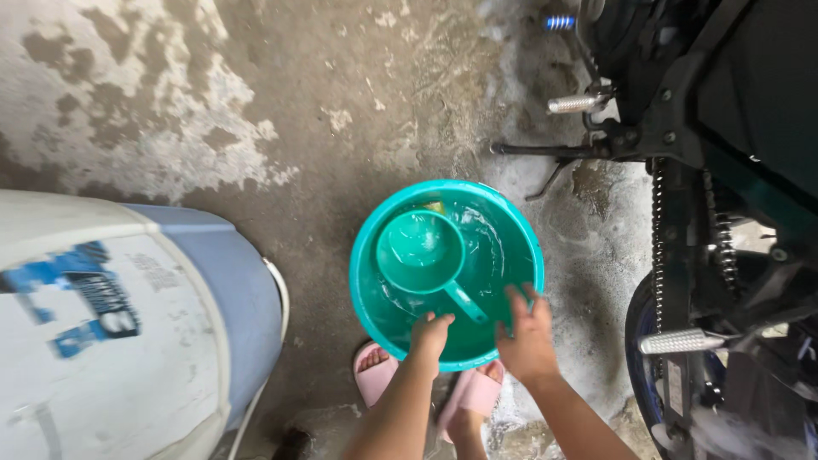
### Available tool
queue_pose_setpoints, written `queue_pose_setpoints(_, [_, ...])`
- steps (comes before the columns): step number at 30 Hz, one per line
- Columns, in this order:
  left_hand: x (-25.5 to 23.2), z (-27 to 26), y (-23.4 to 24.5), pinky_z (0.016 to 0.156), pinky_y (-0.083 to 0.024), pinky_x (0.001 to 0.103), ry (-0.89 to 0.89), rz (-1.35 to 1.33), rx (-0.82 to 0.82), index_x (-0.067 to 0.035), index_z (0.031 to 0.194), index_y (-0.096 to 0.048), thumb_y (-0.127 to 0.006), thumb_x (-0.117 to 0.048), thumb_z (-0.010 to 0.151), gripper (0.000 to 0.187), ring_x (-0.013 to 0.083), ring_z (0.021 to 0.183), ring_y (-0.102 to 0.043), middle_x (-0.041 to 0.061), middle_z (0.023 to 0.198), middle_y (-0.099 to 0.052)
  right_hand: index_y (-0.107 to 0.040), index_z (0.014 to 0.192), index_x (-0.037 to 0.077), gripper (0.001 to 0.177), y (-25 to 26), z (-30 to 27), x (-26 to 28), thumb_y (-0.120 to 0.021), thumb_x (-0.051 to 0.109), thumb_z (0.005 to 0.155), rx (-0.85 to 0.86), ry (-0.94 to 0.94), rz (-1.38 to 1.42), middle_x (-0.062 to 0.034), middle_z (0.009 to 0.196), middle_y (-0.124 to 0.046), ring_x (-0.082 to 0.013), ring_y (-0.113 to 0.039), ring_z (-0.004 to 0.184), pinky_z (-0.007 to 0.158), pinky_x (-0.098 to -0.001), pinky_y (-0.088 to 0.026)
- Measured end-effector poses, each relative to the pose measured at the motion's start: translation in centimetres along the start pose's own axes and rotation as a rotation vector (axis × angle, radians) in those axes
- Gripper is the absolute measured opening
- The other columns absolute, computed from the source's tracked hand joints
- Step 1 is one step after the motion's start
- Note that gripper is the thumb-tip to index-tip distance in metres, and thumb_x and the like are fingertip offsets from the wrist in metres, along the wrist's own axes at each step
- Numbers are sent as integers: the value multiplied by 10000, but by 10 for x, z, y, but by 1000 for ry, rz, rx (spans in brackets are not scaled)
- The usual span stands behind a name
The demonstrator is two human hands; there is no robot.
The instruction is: The person rinses buckets and a water dipper with clean water, then cleans a motorcycle by scrubbing the seat, body panels, and license plate with a sponge while pouring water from the dipper.
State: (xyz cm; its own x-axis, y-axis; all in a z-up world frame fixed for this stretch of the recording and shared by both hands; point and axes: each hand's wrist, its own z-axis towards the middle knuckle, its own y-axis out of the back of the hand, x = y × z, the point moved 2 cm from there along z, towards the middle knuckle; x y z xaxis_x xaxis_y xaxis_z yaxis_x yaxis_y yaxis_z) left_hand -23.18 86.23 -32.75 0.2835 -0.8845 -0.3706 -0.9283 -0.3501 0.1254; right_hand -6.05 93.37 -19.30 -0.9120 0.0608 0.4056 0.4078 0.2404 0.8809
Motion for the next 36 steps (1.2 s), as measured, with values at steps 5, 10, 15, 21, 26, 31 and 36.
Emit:
queue_pose_setpoints(5, [-16, 43, -51, 1058, -386, 396, 96, -243, 47, -92, 1400, -472, -772, -288, 845, 661, 212, 1257, -501, 74, 1419, -550, -505, 1475, 145, 529, -74, 33, -13, -559, 128, 949, 565, -257, 635, -122, 1427, -605, -257, -563, 1348, 1123, -433, -446])
queue_pose_setpoints(10, [-15, 37, -49, 946, -455, 508, -44, -674, 230, -39, 1250, -574, -730, -338, 860, 516, 277, 1078, -602, 123, 1156, -649, -593, 1367, 187, 466, -78, 58, -23, -484, 101, 922, 1010, -606, 1009, -70, 1315, -677, -208, -661, 1163, 1014, -429, -507])
queue_pose_setpoints(15, [-37, 9, -13, 962, -385, 350, 106, -561, 70, -227, 1212, -575, -732, -316, 838, 415, 174, 1119, -509, -49, 1227, -590, -743, 1276, -14, 385, -105, 91, -41, -542, 22, 949, 865, -298, 878, -245, 1162, -667, -351, -652, 976, 818, -550, -517])
queue_pose_setpoints(21, [-7, 16, -29, 983, -468, 373, -236, -569, -15, -125, 1239, -483, -834, -254, 836, 549, 217, 1160, -571, 77, 1231, -583, -452, 1455, 237, 597, -133, 66, -21, -596, 75, 898, 923, -477, 481, -65, 1370, -550, -243, -531, 1282, 1044, -439, -459])
queue_pose_setpoints(26, [-43, -16, 10, 709, -598, 355, -392, 32, 47, -59, 1164, -590, -735, -360, 905, 423, 257, 840, -760, 108, 970, -751, -701, 1208, 71, 353, -117, 61, -28, -541, 143, 901, 1123, -661, 874, -210, 1289, -703, -345, -697, 1119, 923, -482, -594])
queue_pose_setpoints(31, [-99, -89, 62, 566, -542, 502, 112, 280, 67, -26, 1290, -457, -692, -319, 927, 521, 358, 689, -723, 278, 943, -700, -641, 1307, 119, 435, -166, 116, -17, -668, 122, 873, 294, 20, 190, -163, 1278, -651, -322, -616, 1177, 1002, -423, -521])
queue_pose_setpoints(36, [-126, -106, 112, 823, -557, 532, -407, 671, 161, -64, 1374, -318, -678, -302, 835, 690, 481, 956, -724, 279, 1028, -716, -620, 1321, 131, 465, -267, 142, 3, -699, 217, 870, 592, 25, 107, -163, 1275, -662, -334, -626, 1186, 1005, -430, -524])
